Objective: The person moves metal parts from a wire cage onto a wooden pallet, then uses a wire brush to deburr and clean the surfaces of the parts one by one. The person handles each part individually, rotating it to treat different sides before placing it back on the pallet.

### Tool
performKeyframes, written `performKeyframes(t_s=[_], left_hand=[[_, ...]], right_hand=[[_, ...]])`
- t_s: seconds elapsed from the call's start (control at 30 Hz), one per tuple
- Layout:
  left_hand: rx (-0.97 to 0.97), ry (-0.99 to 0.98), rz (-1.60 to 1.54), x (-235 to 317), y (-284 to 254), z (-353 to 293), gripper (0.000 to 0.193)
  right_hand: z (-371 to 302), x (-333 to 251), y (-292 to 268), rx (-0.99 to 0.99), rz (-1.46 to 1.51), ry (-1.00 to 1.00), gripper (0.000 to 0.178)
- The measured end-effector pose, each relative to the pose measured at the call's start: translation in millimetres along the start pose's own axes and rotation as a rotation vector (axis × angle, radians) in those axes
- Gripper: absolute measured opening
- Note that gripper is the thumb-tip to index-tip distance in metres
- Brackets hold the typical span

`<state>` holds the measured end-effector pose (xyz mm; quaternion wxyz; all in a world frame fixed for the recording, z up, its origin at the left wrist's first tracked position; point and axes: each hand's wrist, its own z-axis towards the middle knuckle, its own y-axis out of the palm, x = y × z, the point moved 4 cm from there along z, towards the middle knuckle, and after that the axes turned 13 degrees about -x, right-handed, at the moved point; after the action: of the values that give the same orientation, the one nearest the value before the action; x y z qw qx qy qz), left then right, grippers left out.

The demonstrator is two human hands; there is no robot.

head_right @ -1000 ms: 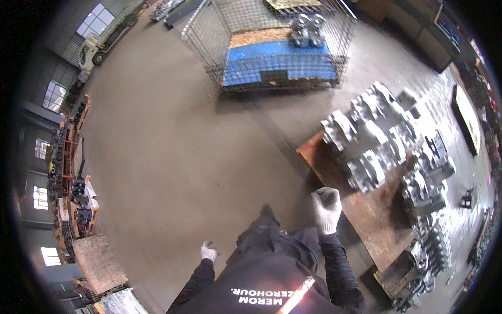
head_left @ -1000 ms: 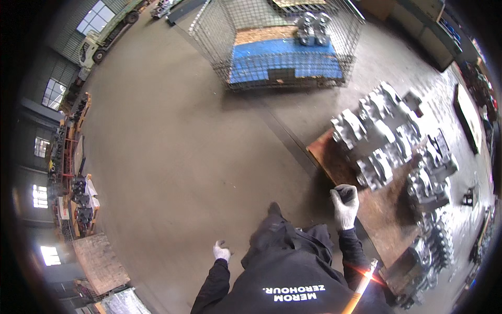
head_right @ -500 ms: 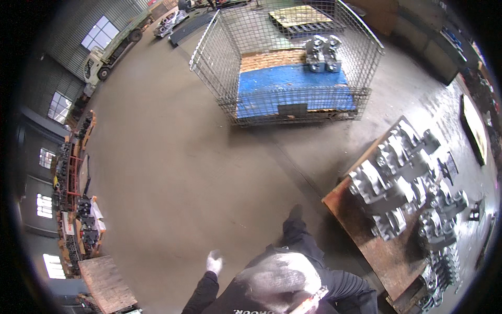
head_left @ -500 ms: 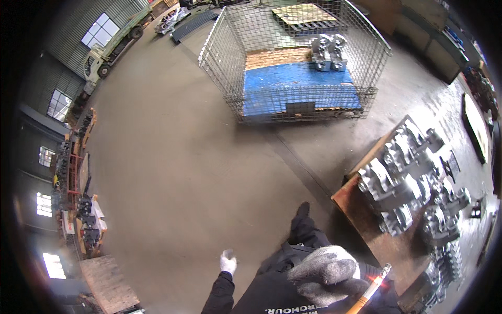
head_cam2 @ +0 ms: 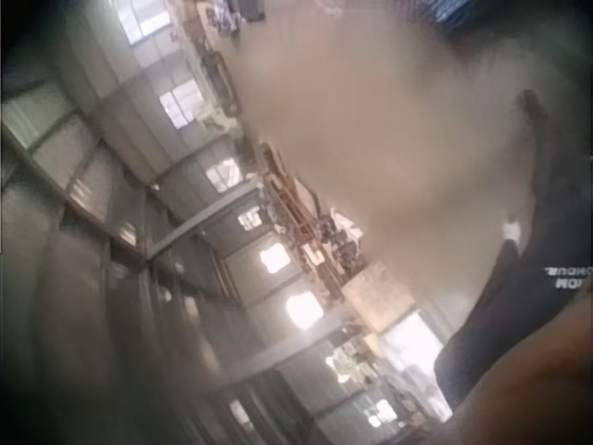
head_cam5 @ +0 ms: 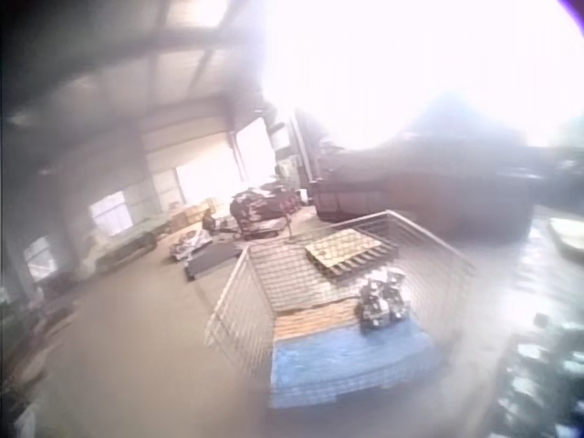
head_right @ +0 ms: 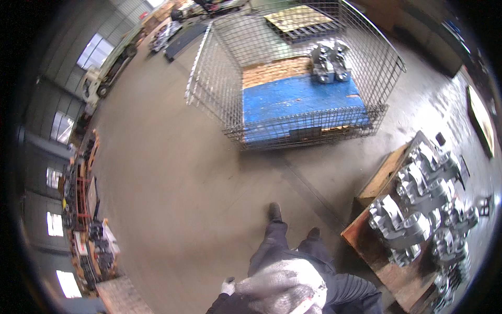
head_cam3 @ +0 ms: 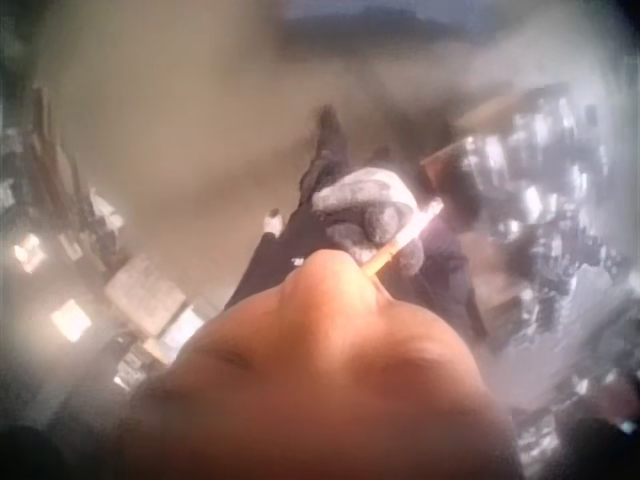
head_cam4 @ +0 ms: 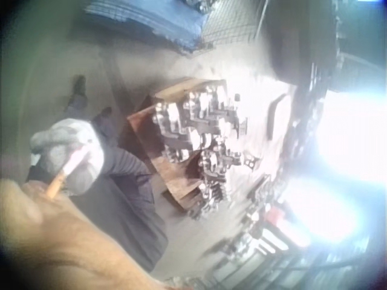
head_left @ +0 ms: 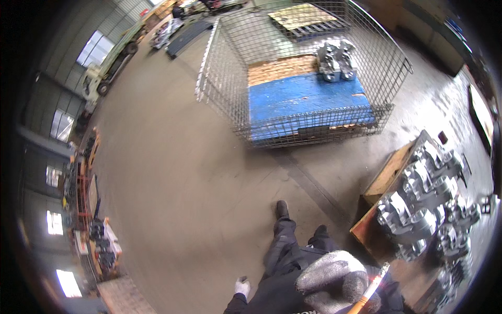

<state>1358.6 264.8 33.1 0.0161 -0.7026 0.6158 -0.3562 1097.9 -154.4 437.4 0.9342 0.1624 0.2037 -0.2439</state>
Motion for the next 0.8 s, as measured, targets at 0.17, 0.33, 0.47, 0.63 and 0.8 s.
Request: performKeyframes(t_s=[0.17, 0.33, 0.47, 0.63, 0.8], left_hand=[[-0.100, 0.127, 0.094, 74, -55, 136, 0.038], [-0.178, 0.161, -0.065, 208, -117, 257, 0.029], [-0.143, 0.235, -0.144, 326, -159, 309, 0.033], [-0.187, 0.322, -0.143, 371, -147, 354, 0.038], [-0.368, 0.261, 0.161, 316, -90, 374, 0.038]], right_hand=[[29, 45, -5, 0.103, -0.193, 0.007, 0.070], [45, 73, -5, 0.328, -0.427, 0.121, 0.068], [-7, 100, -63, 0.858, -0.128, 0.495, 0.071], [-165, 127, -146, 1.377, -0.539, 0.927, 0.077], [-396, 97, -118, 1.621, -0.608, 1.215, 0.074]])
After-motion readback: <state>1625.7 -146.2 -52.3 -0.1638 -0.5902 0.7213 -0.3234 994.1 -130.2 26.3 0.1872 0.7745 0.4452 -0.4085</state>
